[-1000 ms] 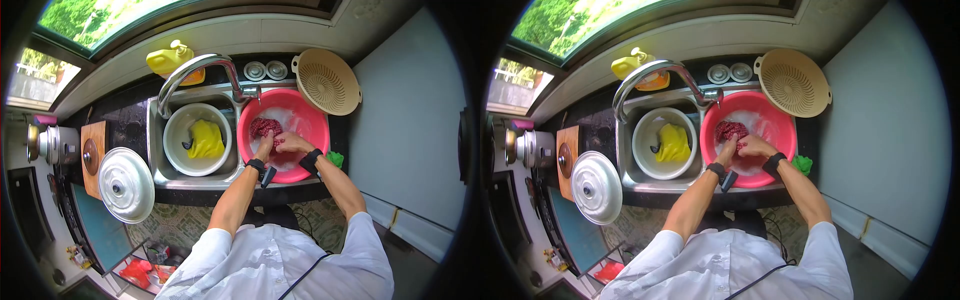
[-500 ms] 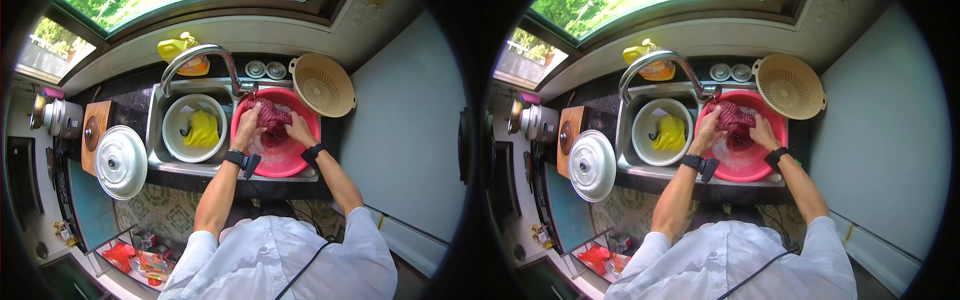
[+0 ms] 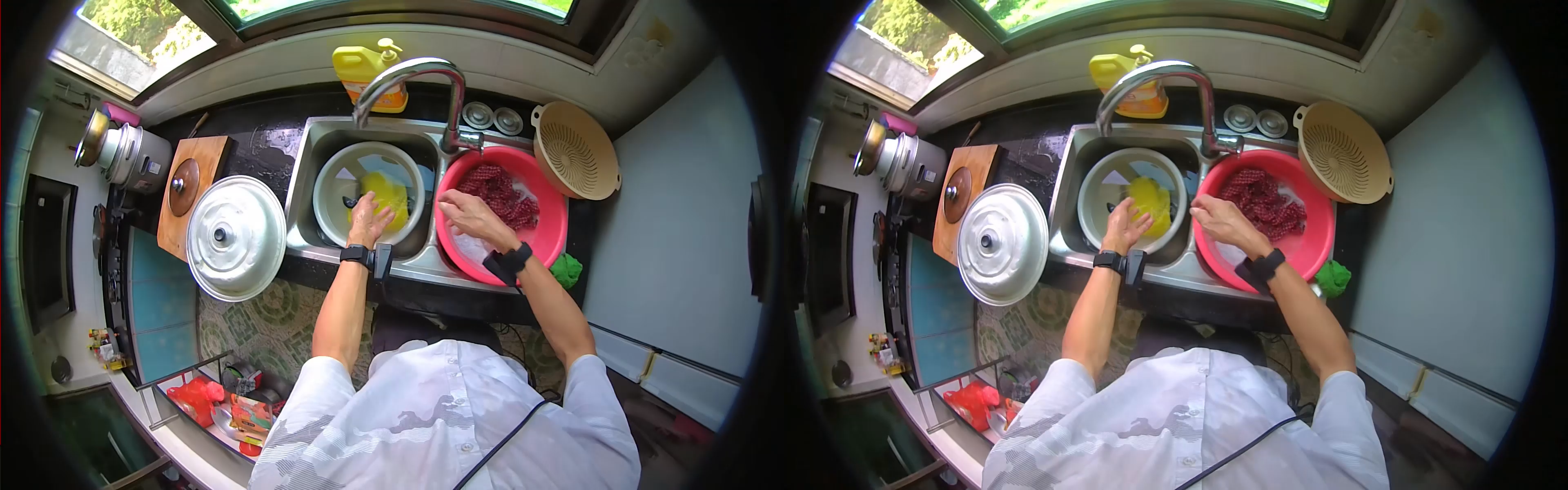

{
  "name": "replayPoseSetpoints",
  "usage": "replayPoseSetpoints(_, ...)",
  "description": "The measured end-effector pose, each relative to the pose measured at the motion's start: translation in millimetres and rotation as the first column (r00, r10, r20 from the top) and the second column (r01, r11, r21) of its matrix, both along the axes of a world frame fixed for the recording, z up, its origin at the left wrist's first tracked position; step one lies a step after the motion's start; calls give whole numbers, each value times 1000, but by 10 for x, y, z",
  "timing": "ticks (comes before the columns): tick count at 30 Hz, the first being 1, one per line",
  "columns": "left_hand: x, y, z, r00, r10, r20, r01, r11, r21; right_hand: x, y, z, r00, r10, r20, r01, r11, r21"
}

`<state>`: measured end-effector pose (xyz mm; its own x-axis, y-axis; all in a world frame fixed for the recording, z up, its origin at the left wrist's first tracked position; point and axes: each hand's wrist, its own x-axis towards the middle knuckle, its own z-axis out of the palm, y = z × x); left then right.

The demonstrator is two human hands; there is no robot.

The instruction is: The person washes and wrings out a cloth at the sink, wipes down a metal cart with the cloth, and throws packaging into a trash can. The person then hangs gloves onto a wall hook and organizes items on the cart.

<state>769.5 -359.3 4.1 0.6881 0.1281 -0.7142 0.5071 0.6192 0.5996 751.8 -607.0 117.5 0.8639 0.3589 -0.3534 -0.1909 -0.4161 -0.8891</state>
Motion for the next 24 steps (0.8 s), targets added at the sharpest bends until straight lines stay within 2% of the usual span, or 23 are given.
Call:
replayPoseSetpoints(1,10,129,-63,1000,-5,12,5,1000,2,100,216,-150,1000,22,17,-22,1000,13)
replayPoseSetpoints(3,-19,318,-112,993,8,-118,-13,999,-35,255,682,-474,999,-33,-30,35,999,38)
replayPoseSetpoints(4,-12,397,-196,989,11,-151,-14,1000,-18,407,854,-783,996,72,54,-68,996,-61)
replayPoseSetpoints(5,13,468,-294,984,17,-178,-17,1000,0,515,1042,-959,987,150,51,-137,971,-197)
replayPoseSetpoints(7,-12,631,-511,987,-139,-84,132,988,-76,652,1319,-1687,936,256,240,-146,906,-397)
replayPoseSetpoints(8,-2,598,-386,974,-134,-185,133,991,-18,699,1401,-1839,865,432,256,-232,795,-560)
replayPoseSetpoints(9,-14,656,-767,975,-171,-139,166,985,-49,693,1476,-2029,899,373,231,-185,800,-571)
replayPoseSetpoints(11,-6,645,-619,927,-294,-232,283,956,-80,690,1623,-2398,952,242,186,-88,801,-593)
replayPoseSetpoints(12,-45,634,-798,912,-288,-290,290,956,-38,728,1730,-2680,886,344,312,-71,765,-640)
replayPoseSetpoints(13,-53,642,-871,913,-296,-280,288,955,-72,771,1835,-2976,791,435,430,-25,725,-688)
replayPoseSetpoints(14,-58,652,-949,913,-304,-271,285,952,-107,809,1935,-2767,912,384,147,-231,773,-590)
replayPoseSetpoints(15,-10,647,-1128,889,-331,-317,300,943,-144,808,1992,-2565,924,344,-164,-381,820,-427)
replayPoseSetpoints(16,1,681,-1364,907,-306,-288,200,917,-344,722,2020,-2486,921,129,-367,-168,983,-76)
replayPoseSetpoints(17,82,744,-1490,926,-275,-261,101,842,-530,647,2050,-2408,811,-3,-585,163,961,222)
replayPoseSetpoints(18,121,743,-825,926,-236,-296,114,920,-376,622,2085,-2298,823,7,-568,215,922,322)
replayPoseSetpoints(19,97,781,-1288,983,-147,-107,76,865,-495,606,2129,-2140,835,17,-550,260,869,422)
replayPoseSetpoints(20,-81,840,-1428,925,-312,216,293,949,115,603,2200,-1908,866,12,-501,224,885,408)
replayPoseSetpoints(22,59,946,-1441,880,-304,364,251,950,186,602,2335,-1405,914,-10,-406,184,902,391)
replayPoseSetpoints(23,192,981,-1409,983,-81,164,138,915,-379,639,2382,-1377,920,-36,-391,203,895,397)
replayPoseSetpoints(24,239,1034,-1322,976,-80,202,153,913,-379,657,2421,-1374,990,16,-138,38,924,379)
